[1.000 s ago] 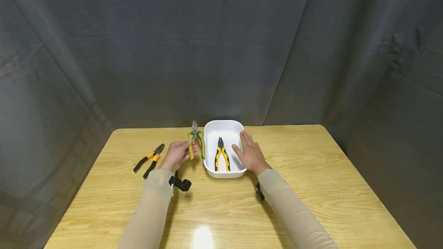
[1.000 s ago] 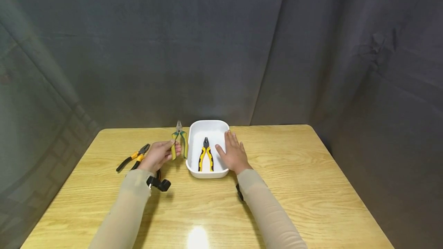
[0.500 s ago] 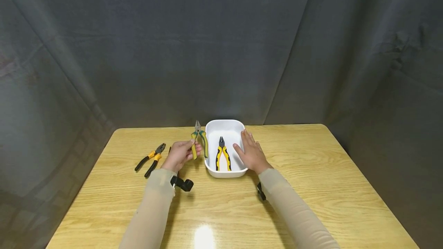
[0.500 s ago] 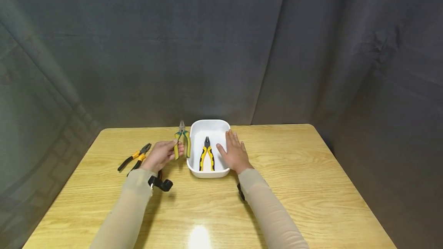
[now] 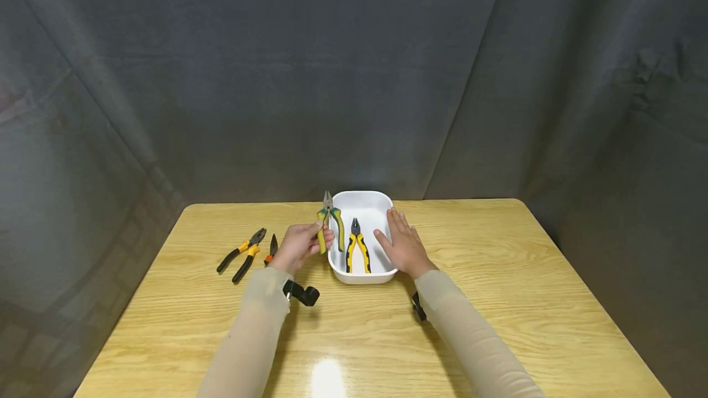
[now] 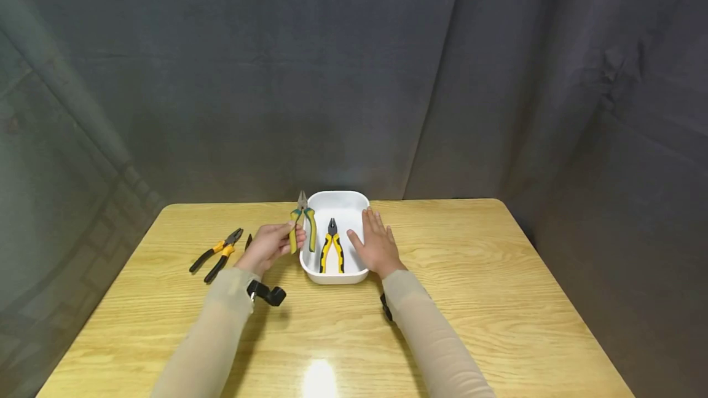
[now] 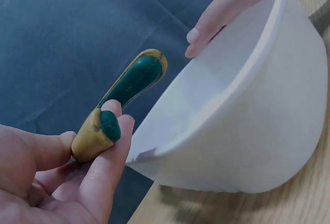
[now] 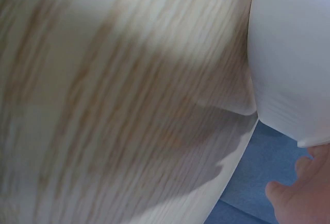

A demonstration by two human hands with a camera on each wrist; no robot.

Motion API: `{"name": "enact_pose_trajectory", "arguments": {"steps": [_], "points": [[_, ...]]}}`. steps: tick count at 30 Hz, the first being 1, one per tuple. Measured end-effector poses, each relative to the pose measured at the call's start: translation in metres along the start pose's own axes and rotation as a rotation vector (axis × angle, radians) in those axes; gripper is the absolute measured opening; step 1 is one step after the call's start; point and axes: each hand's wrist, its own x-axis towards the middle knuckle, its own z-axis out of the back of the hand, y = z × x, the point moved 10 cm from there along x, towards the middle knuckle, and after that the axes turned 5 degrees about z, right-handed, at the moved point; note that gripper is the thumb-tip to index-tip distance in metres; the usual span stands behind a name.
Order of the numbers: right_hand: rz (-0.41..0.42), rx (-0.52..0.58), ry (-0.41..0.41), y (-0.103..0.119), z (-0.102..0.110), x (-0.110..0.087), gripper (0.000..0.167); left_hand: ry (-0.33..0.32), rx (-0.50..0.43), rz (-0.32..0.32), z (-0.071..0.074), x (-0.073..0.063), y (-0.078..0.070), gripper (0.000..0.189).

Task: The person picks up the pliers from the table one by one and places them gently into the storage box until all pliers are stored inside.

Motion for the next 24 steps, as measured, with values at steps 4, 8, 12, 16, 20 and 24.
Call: {"name": "enact_pose_trajectory", "arguments": {"steps": [4,8,12,16,20,24], "points": [[0.007,0.015,-0.004,0.001,0.0,0.0,0.076,-0.006,0.008,0.004,-0.003,0.0,0.001,0.038],[0.008,0.01,-0.007,0.002,0.002,-0.001,0.075,-0.003,0.029,-0.01,-0.009,-0.001,0.001,0.039],[0.004,0.003,-0.007,0.001,0.003,-0.001,0.076,0.004,0.029,-0.02,-0.016,-0.002,0.002,0.038],[0.008,-0.007,-0.002,0.001,0.002,0.0,0.076,0.001,0.033,-0.027,-0.02,0.0,0.004,0.036],[0.02,-0.019,0.001,0.002,0.001,0.0,0.075,0.003,0.04,-0.025,-0.024,0.002,0.006,0.036],[0.025,-0.025,0.013,0.003,0.001,0.001,0.075,-0.001,0.057,-0.018,-0.027,0.001,0.008,0.035]]}}
